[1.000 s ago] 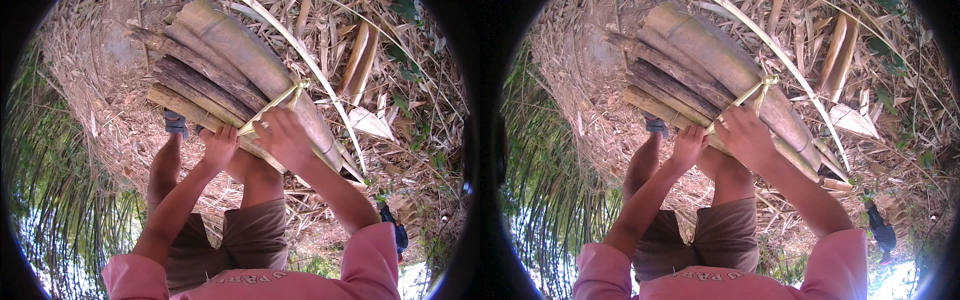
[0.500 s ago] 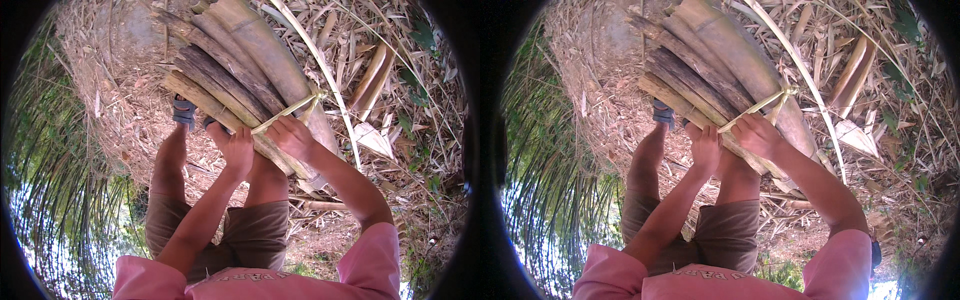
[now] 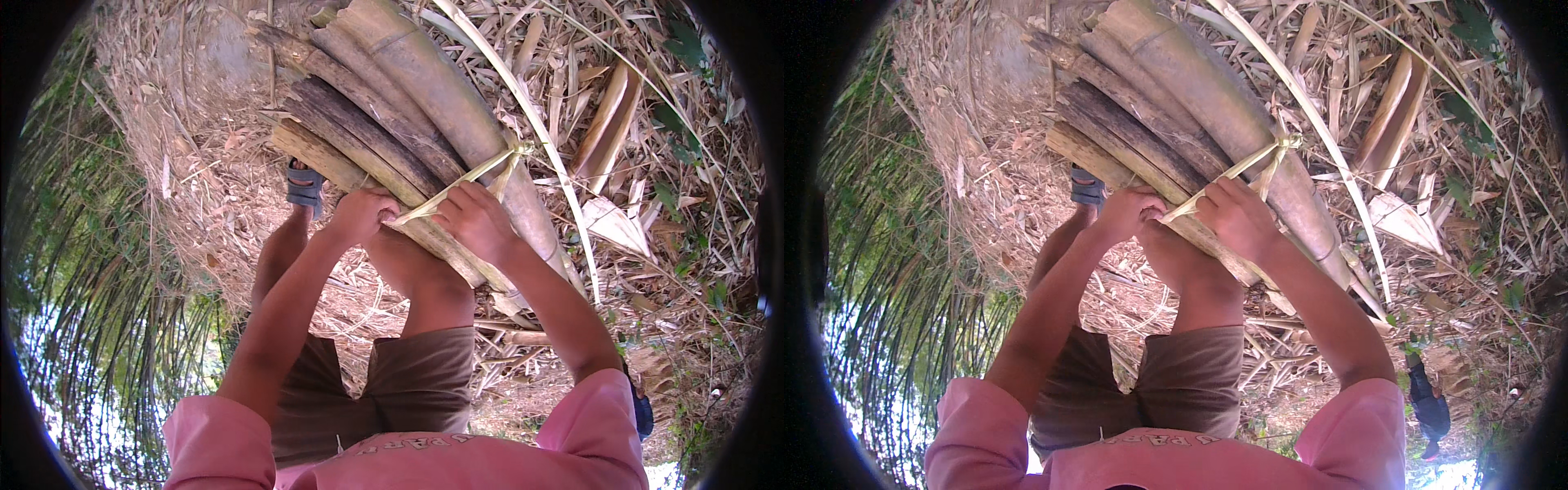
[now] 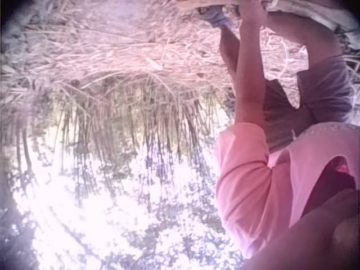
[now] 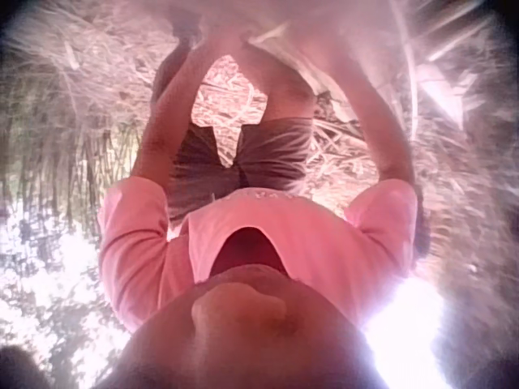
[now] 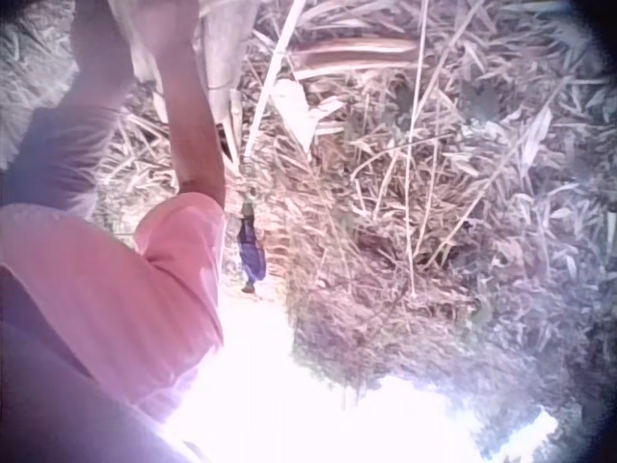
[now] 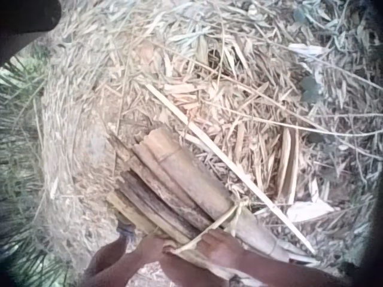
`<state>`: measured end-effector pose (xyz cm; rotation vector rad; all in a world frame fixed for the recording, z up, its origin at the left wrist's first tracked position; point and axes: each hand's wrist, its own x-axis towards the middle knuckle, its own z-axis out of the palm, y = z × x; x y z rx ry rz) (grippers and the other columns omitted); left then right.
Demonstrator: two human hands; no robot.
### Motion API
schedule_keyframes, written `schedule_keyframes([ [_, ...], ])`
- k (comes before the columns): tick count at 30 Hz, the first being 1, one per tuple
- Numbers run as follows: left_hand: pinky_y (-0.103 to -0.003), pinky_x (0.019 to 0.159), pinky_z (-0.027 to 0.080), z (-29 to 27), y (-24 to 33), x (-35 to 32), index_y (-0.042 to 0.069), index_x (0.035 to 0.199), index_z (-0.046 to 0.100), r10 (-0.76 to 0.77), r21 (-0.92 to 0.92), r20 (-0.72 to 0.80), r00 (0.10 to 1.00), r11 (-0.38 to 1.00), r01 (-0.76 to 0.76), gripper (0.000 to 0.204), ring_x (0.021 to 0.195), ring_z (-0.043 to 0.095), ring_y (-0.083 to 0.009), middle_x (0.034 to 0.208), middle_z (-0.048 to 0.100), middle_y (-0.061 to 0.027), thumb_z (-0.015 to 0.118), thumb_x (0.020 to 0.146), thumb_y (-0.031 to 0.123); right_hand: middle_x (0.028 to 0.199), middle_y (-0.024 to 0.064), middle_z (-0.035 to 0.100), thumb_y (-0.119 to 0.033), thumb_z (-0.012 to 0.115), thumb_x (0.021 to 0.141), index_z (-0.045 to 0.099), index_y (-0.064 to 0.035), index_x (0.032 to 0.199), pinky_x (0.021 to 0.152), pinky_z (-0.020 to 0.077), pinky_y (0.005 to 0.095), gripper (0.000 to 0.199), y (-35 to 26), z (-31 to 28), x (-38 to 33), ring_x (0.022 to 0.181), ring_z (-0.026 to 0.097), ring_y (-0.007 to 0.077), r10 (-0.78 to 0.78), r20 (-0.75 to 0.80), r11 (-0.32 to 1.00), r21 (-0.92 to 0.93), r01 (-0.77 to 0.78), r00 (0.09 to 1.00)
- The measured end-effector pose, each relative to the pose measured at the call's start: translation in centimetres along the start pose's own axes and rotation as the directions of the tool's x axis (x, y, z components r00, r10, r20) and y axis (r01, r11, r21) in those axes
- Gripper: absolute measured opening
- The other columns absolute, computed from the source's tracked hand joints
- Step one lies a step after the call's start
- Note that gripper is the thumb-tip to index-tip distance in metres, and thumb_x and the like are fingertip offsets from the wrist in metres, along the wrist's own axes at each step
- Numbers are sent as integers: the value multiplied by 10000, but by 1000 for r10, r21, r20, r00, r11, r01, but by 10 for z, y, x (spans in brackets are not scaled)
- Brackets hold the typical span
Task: The person gathers several pieces of bamboo and ties them together into a bundle using a strip of plant material.
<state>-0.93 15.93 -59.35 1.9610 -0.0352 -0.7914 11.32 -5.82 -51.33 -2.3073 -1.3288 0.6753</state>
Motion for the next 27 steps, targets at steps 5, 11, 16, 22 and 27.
schedule_keyframes([
  [5, -449, 679, 516, 17, 1, -16, 103, 1025, 572, -19, 112, -20, 1000, 993, 21, 229, 852, 661, -320, 1022, 625, -96, 669, 819, 86, 898, 107, 651, -241, 783, 788, 688, -54, 889, 696, 534, 381, 233, -54, -1, -12, 816, 653, 269, 573, -281, 818, 238, -523, 770],
  [11, -438, 636, 538, 28, -2, -14, 87, 984, 523, 4, 184, -166, 986, 983, 27, 239, 786, 661, -330, 1029, 548, -110, 642, 777, 82, 875, 179, 704, -153, 785, 802, 712, 2, 977, 673, 551, 387, 245, -134, 75, 9, 746, 706, 293, 955, -68, 270, 596, -757, 287],
  [16, -460, 630, 541, 11, 12, -14, 89, 1029, 524, -34, 349, -134, 990, 934, 79, 228, 786, 669, -343, 1049, 540, -115, 603, 816, 65, 811, 166, 696, -126, 793, 785, 721, -4, 879, 661, 545, 397, 170, -135, 121, 39, 747, 700, 296, 986, -112, -3, 732, -681, -126],
  [22, -476, 643, 539, -30, 28, -2, 86, 1046, 530, -91, 347, -38, 995, 933, 99, 312, 803, 669, -358, 1081, 550, -125, 675, 771, 61, 798, 166, 700, -135, 762, 803, 715, -3, 854, 641, 547, 405, 150, -120, 118, 12, 699, 697, 321, 982, -158, 184, 684, -706, 103],
  [27, -495, 631, 523, -46, 52, 7, 93, 1085, 522, -27, 456, 50, 998, 890, 1, 314, 789, 663, -386, 1008, 610, -171, 681, 856, 238, 812, 165, 708, -160, 726, 835, 714, -16, 932, 667, 564, 407, 174, -125, 97, 23, 720, 712, 299, 997, -46, 76, 697, -713, 61],
])
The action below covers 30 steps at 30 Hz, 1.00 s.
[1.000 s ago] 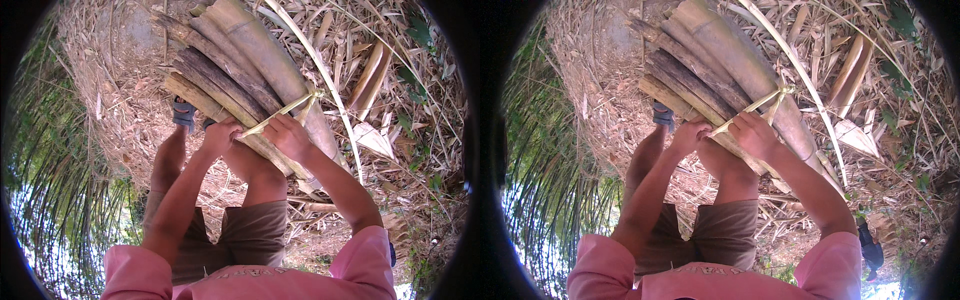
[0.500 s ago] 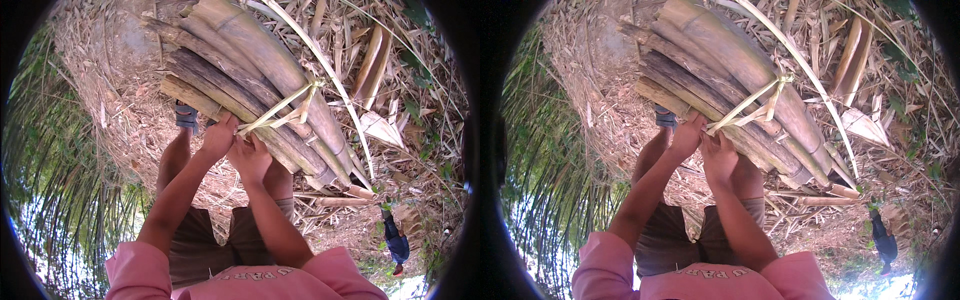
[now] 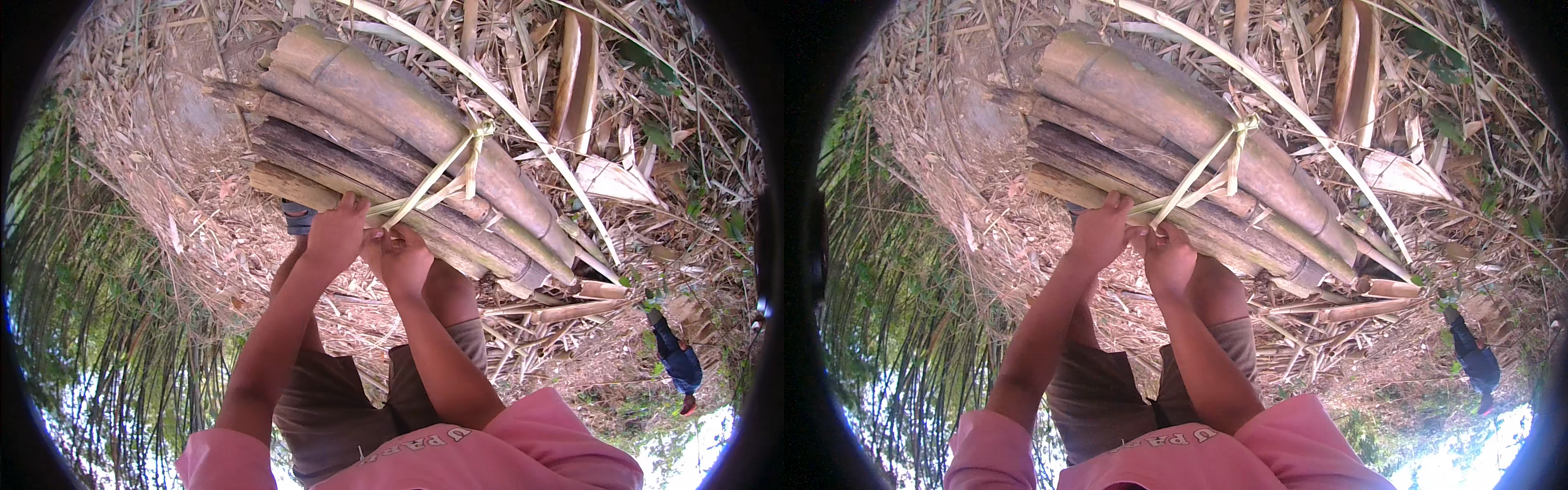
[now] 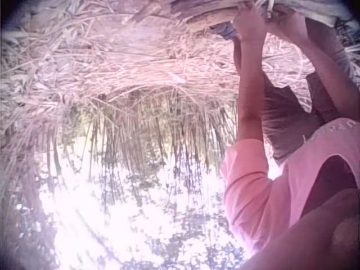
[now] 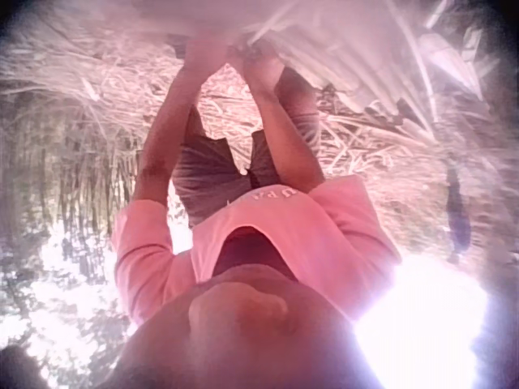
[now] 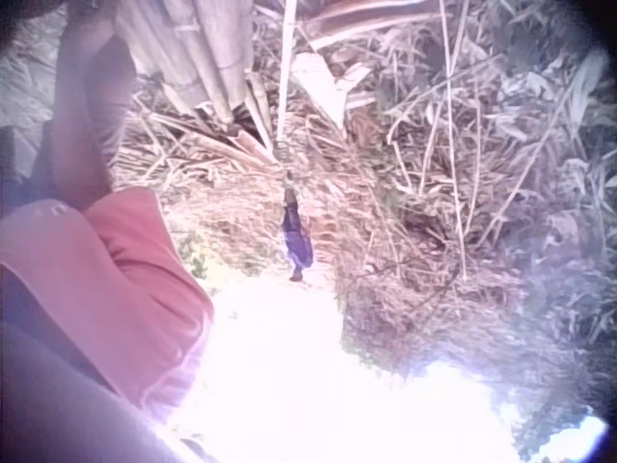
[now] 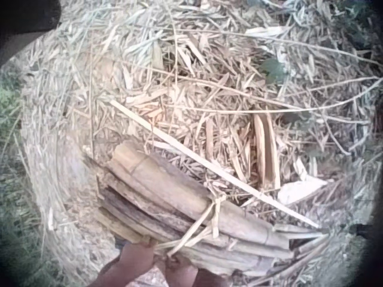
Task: The person gathers several pieces of bamboo and ties them together into a bundle using a strip of plant material.
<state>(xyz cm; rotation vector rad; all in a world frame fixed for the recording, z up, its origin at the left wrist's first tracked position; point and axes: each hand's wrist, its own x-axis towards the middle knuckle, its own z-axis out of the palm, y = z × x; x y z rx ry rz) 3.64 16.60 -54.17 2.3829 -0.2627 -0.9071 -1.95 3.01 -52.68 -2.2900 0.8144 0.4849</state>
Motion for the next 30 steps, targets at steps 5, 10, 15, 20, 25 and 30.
schedule_keyframes([
  [5, -492, 663, 517, -3, -15, 16, 103, 954, 655, -79, -107, 154, 985, 990, 96, 284, 772, 661, -392, 769, 654, -150, 709, 836, 355, 834, 168, 709, -145, 712, 831, 710, -37, 954, 685, 571, 399, 164, -13, -20, 4, 746, 717, 291, -27, 80, 1000, -8, 28, 996],
  [10, -491, 707, 520, -52, -7, 38, 102, 766, 708, 6, 24, 164, 986, 1000, -10, 248, 807, 661, -362, 778, 673, -114, 716, 821, 344, 821, 169, 700, -125, 692, 844, 703, -37, 932, 669, 557, 397, 125, -9, -35, 9, 744, 706, 296, -50, -60, 998, -34, 48, 997],
  [15, -480, 743, 521, -104, 7, 62, 100, 760, 704, 131, 155, 208, 969, 974, -165, 223, 864, 653, -330, 761, 668, -124, 720, 807, 318, 809, 150, 662, -105, 668, 859, 691, -29, 926, 654, 516, 405, 105, -33, -92, 49, 721, 637, 338, -96, -428, 995, -37, 89, 899],
  [20, -482, 735, 515, -120, 26, 80, 82, 790, 694, 162, 305, 310, 937, 916, -260, 242, 851, 657, -334, 744, 659, -132, 705, 819, 323, 854, 155, 669, -107, 658, 859, 687, -37, 934, 779, 491, 466, 106, -12, -103, 65, 848, 622, 363, -256, -233, 965, -111, 236, 938],
  [25, -490, 757, 509, -78, -4, 72, 53, 944, 674, -6, 376, 331, 943, 918, -126, 320, 870, 655, -369, 840, 664, -172, 651, 868, 363, 933, 170, 697, -189, 659, 909, 685, -14, 1011, 727, 531, 414, 204, -13, -103, 30, 870, 683, 307, 226, -8, 945, 247, -217, 974],
  [30, -505, 785, 520, -77, 18, 60, 2, 1086, 661, 152, 546, 292, 944, 784, -296, 418, 940, 638, -408, 993, 648, -221, 613, 902, 374, 932, 174, 676, -238, 670, 898, 631, 9, 1097, 800, 509, 426, 320, 3, -68, 23, 900, 650, 323, 341, -47, 856, 428, -289, 939],
])
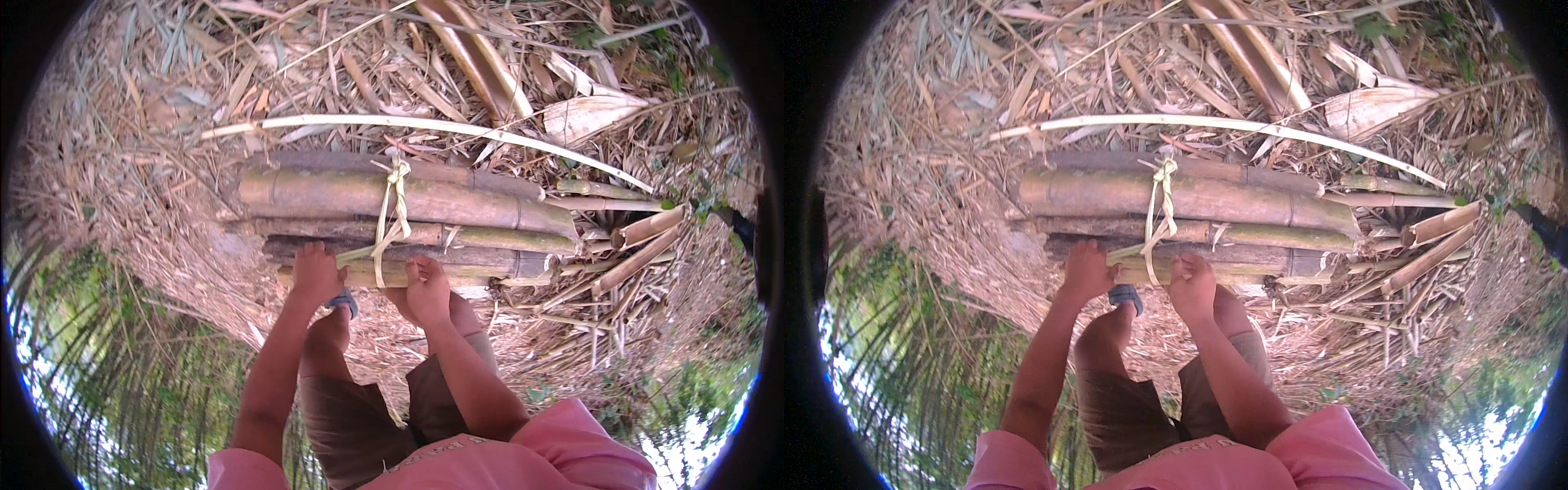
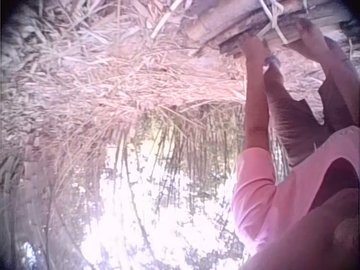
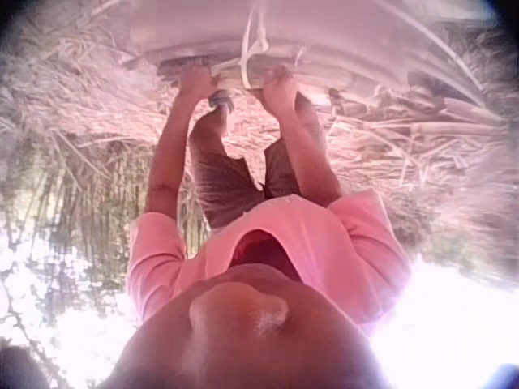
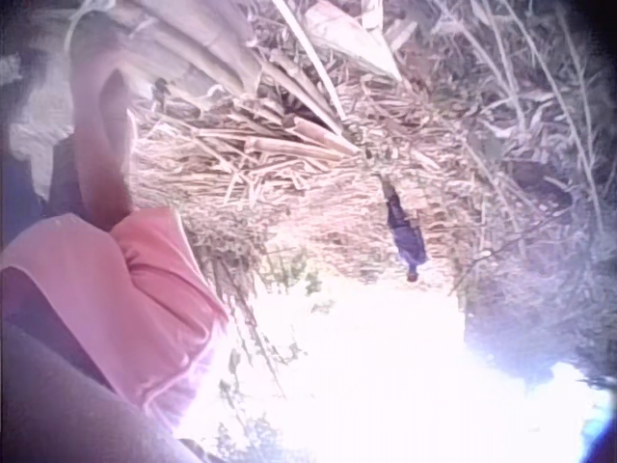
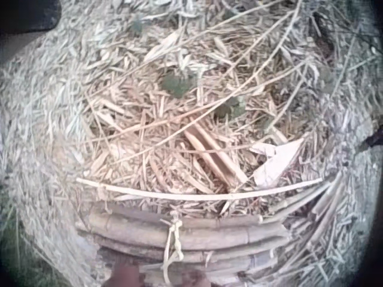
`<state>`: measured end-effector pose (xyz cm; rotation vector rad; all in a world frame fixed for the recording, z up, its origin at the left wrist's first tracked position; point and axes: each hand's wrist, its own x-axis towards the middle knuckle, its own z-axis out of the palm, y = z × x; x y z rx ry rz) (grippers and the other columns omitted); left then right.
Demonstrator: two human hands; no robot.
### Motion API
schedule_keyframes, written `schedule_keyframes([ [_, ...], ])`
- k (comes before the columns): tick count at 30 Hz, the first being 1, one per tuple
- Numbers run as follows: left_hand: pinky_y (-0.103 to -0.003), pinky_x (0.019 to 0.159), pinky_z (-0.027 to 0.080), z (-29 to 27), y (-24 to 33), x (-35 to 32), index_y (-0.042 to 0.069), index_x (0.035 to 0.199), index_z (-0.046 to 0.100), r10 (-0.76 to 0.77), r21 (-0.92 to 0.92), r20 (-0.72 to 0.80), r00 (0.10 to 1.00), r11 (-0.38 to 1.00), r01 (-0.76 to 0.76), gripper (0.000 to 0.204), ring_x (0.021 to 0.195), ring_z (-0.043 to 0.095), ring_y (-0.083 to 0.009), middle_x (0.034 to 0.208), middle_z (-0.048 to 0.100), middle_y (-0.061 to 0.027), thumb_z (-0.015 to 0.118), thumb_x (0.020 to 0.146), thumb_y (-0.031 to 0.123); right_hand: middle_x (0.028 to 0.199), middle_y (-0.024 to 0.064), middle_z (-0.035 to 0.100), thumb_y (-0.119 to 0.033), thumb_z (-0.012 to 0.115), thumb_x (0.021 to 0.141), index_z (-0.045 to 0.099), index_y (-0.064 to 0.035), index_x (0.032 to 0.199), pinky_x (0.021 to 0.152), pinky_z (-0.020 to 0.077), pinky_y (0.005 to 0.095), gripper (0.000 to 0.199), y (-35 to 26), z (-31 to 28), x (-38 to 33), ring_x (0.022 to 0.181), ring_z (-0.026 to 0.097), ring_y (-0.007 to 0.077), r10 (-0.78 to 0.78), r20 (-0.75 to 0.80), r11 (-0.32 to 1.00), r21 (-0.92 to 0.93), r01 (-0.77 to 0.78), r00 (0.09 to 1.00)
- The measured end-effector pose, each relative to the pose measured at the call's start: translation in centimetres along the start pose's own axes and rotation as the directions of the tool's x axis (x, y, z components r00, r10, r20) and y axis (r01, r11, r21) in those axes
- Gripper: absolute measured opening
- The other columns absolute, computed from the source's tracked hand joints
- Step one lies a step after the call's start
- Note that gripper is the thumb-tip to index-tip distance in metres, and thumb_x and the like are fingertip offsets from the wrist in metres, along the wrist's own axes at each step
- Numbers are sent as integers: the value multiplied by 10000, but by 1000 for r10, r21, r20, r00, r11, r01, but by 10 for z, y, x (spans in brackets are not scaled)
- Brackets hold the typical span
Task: The person gathers several pieces of bamboo and ties them together into a bundle using a strip of plant material.
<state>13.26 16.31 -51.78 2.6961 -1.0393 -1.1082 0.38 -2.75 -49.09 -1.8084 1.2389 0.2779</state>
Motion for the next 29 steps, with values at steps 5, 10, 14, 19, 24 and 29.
schedule_keyframes([
  [5, -513, 907, 492, -13, 18, 26, -5, 1111, 655, -239, -279, -244, 940, 945, 169, 389, 1030, 624, -399, 1083, 642, -235, 599, 929, 335, 1095, 232, 527, -227, 667, 908, 549, 11, 1164, 888, 455, 438, 370, 17, 38, -12, 1012, 547, 362, -137, -212, 968, -234, 86, 967],
  [10, -469, 952, 465, -39, -2, 84, 29, 1141, 642, -61, -296, -580, 813, 945, -140, 366, 1086, 593, -399, 1152, 616, -221, 598, 942, 333, 1133, 226, 485, -244, 645, 948, 496, 33, 1210, 913, 451, 434, 410, 49, 66, -37, 1066, 521, 331, 414, -523, 881, 436, -184, 745],
  [14, -459, 1015, 421, -27, -25, 161, 23, 1166, 637, -42, -384, -255, 966, 921, -61, 550, 1159, 556, -422, 1212, 607, -239, 517, 961, 519, 1341, 163, 461, -489, 478, 998, 396, -46, 1392, 1024, 417, 398, 599, 132, 99, -23, 1215, 479, 283, 783, -224, 317, 946, -63, 581],
  [19, -435, 1054, 389, 35, -43, 225, 5, 1240, 626, 34, -300, 198, 980, 954, 28, 844, 1213, 552, -379, 1286, 608, -226, 349, 926, 738, 1509, 99, 380, -708, 342, 943, 294, -132, 1517, 1128, 317, 470, 815, 192, 137, -7, 1319, 418, 335, 745, 13, -179, 967, 180, 667],
  [24, -406, 1160, 255, 100, -17, 209, -25, 1389, 509, -36, -372, 463, 886, 899, 231, 999, 1386, 400, -332, 1446, 477, -229, 310, 881, 811, 1521, 138, 359, -723, 342, 925, 286, -109, 1522, 1134, 291, 532, 858, 234, 120, -36, 1380, 361, 354, 604, 224, -461, 881, 106, 765],
  [29, -366, 1189, 203, 107, -15, 221, -20, 1454, 422, 40, -444, 413, 910, 881, 163, 1019, 1443, 312, -321, 1522, 380, -221, 318, 878, 814, 1532, 91, 360, -707, 417, 905, 299, -95, 1517, 1139, 295, 528, 874, 295, 152, -6, 1386, 350, 371, 397, 127, -429, 901, 61, 909],
])
